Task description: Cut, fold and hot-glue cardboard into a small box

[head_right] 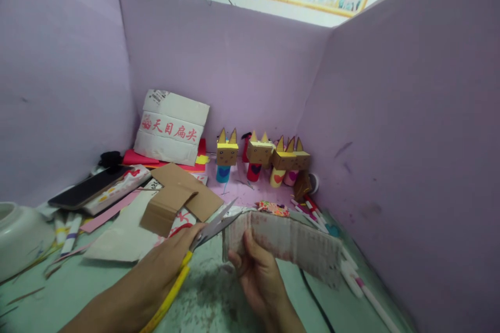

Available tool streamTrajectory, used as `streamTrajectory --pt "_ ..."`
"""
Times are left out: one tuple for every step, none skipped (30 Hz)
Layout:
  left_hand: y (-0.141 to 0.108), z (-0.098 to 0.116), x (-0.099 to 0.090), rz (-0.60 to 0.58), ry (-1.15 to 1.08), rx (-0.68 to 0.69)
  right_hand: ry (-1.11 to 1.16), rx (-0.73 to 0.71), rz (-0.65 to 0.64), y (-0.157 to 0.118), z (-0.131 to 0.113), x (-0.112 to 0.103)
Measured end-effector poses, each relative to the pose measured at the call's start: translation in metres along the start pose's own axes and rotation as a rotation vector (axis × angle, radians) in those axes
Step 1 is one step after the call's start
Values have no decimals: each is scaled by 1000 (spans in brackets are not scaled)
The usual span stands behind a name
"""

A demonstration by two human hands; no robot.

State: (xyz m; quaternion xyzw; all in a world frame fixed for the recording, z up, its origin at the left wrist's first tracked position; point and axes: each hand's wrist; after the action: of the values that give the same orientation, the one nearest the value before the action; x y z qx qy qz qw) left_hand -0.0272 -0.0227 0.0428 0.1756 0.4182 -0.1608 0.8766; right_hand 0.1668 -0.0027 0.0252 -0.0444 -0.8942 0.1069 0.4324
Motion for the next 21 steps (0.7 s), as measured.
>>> streamTrajectory --pt "0 -1 0 -13 29 -13 9 22 25 -1 0 1" --pt "0 -1 0 -21 57 -26 17 38 46 -1 1 2" --pt "0 -1 0 -24 86 -36 21 45 57 -2 1 3" --pt "0 -2 0 -22 111 -44 20 40 54 -2 2 4" --pt "0 -2 0 -16 129 -47 17 31 45 -3 2 4" --pt "0 -2 0 -5 139 -45 13 19 35 -3 3 4" --pt "0 -2 -1 5 141 -39 8 9 25 -2 3 4" --pt "0 -2 -1 14 139 -34 3 0 16 -2 4 3" --pt "0 -2 -1 18 135 -32 -1 -7 9 -2 4 3" --pt "1 -1 -2 21 132 -32 -8 -8 -2 -2 4 3" --pt "1 -1 -2 24 133 -37 -13 -7 -10 -2 4 4" --pt "2 0 -3 25 139 -44 -15 -9 -14 -3 4 5" --pt "2 0 -4 22 147 -50 -15 -11 -14 -4 4 6" --pt "2 1 -4 20 157 -57 -11 -12 -7 -4 3 7" --pt "2 1 -5 16 168 -61 -7 -14 5 -5 3 9" --pt "2 1 -6 14 178 -63 -2 -20 24 -6 4 11" --pt "2 1 -7 13 187 -64 1 -26 45 -7 4 12" --pt "2 0 -7 16 192 -64 -1 -25 61 -7 4 12" --pt "2 0 -8 21 192 -64 -2 -26 73 -8 4 13" --pt "2 0 -9 28 181 -61 -1 -26 80 -8 5 12" --pt "1 0 -11 38 158 -55 -1 -25 80 -8 5 12"
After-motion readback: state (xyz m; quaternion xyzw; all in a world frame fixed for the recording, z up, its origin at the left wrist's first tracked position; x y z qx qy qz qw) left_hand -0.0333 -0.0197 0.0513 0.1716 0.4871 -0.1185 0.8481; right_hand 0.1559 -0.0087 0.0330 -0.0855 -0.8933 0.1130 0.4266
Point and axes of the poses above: each hand's wrist, its own y-axis towards the middle knuckle, its own x-axis out of the palm, z = x × y, and after that the axes turned 3 degrees about z, right-handed
